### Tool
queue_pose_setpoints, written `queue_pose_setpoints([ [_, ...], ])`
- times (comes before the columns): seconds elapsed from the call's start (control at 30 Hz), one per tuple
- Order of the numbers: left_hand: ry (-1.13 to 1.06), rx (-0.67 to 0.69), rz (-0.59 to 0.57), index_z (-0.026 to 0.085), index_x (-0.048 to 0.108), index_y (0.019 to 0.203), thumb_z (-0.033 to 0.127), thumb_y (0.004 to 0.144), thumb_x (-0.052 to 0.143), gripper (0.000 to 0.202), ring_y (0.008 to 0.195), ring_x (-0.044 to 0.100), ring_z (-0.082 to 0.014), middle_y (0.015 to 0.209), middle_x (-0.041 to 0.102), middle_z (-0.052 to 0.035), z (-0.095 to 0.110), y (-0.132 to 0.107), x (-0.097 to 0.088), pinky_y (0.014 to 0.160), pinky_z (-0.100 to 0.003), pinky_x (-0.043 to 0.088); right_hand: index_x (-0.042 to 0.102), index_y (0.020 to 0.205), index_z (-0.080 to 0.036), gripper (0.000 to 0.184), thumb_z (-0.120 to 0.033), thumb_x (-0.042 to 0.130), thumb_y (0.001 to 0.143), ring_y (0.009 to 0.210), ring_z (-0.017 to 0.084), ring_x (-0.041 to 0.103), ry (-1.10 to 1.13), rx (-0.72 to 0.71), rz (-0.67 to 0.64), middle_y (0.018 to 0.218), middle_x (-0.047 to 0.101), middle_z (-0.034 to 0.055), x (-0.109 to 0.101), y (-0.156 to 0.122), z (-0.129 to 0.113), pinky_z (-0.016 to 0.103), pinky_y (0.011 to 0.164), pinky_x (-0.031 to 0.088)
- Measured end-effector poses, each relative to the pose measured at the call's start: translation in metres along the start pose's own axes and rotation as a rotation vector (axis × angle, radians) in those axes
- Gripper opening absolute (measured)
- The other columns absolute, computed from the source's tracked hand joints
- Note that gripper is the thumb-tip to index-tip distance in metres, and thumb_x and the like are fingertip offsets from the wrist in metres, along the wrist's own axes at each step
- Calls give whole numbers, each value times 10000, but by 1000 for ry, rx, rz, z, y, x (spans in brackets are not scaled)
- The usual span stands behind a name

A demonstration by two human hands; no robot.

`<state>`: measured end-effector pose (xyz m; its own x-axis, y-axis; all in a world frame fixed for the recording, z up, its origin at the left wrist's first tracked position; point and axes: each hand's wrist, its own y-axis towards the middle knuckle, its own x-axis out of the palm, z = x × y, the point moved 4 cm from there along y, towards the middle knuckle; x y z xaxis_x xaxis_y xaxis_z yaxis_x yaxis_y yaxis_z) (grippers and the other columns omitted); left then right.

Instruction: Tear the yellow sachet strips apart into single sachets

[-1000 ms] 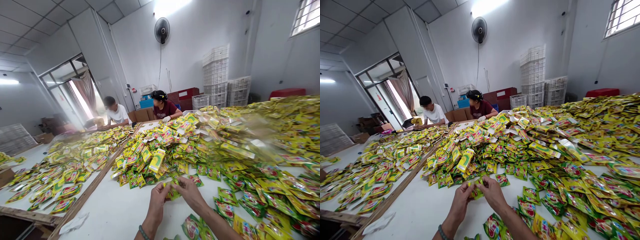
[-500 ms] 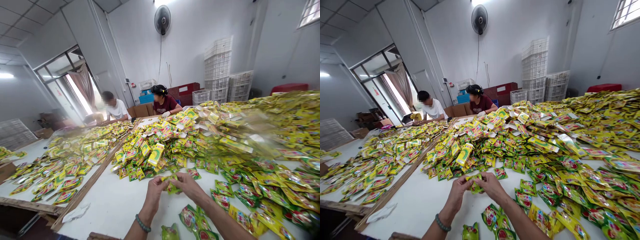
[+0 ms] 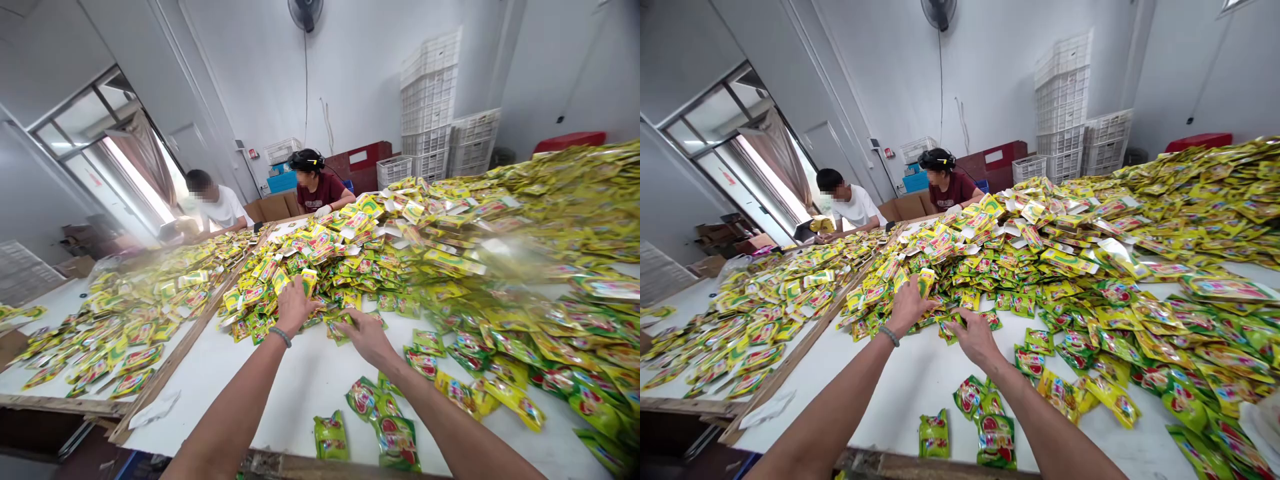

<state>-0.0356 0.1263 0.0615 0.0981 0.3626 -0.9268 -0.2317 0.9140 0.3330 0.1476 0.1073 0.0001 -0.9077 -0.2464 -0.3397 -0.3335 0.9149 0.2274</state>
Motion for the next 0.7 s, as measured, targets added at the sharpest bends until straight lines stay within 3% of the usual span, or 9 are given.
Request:
queue_pose_setpoints([
  [0.13, -115, -30, 12, 167, 540, 1158, 256, 818, 601, 357, 822, 629, -272, 873, 678, -109, -11, -14, -1, 696, -317, 394, 669, 873, -198, 249, -408, 589, 764, 542, 125, 373, 57, 43, 35, 552, 445, -47, -8, 2, 0, 247, 550, 299],
  [0.23, -350, -46, -72, 186, 611, 987, 276, 812, 588, 198, 671, 600, -218, 698, 640, -33, -21, -37, -4, 631, -291, 390, 658, 900, -187, 280, -427, 575, 780, 553, 119, 360, 144, 33, 65, 584, 447, -41, -14, 3, -5, 242, 544, 298],
  [0.37, -758, 23, -330, 188, 617, 924, 369, 726, 693, 279, 702, 595, -189, 763, 669, -17, -8, -81, 13, 648, -274, 435, 629, 973, -178, 300, -411, 549, 801, 638, 131, 424, 265, -49, 171, 686, 498, -17, -19, 4, -10, 239, 604, 351],
  [0.5, -1127, -106, -555, 173, 608, 996, 442, 687, 740, 430, 688, 616, -180, 813, 681, -35, 8, -110, 36, 660, -290, 478, 627, 951, -184, 240, -356, 534, 811, 645, 128, 422, 166, -49, 107, 702, 504, -19, -16, 6, -3, 240, 628, 350],
  [0.6, -1317, -255, -572, 169, 573, 1071, 440, 650, 782, 543, 672, 632, -172, 838, 683, -34, 6, -113, 42, 659, -308, 510, 635, 920, -190, 193, -316, 540, 809, 612, 123, 396, 24, 23, 19, 657, 498, -30, -16, 8, 7, 235, 605, 327],
  [0.7, -1334, -291, -558, 160, 583, 1046, 418, 611, 818, 557, 663, 631, -165, 825, 683, -33, 0, -109, 41, 651, -302, 520, 644, 916, -197, 176, -309, 539, 829, 606, 120, 401, -30, 21, -47, 666, 528, -28, -17, 9, 10, 230, 604, 325],
])
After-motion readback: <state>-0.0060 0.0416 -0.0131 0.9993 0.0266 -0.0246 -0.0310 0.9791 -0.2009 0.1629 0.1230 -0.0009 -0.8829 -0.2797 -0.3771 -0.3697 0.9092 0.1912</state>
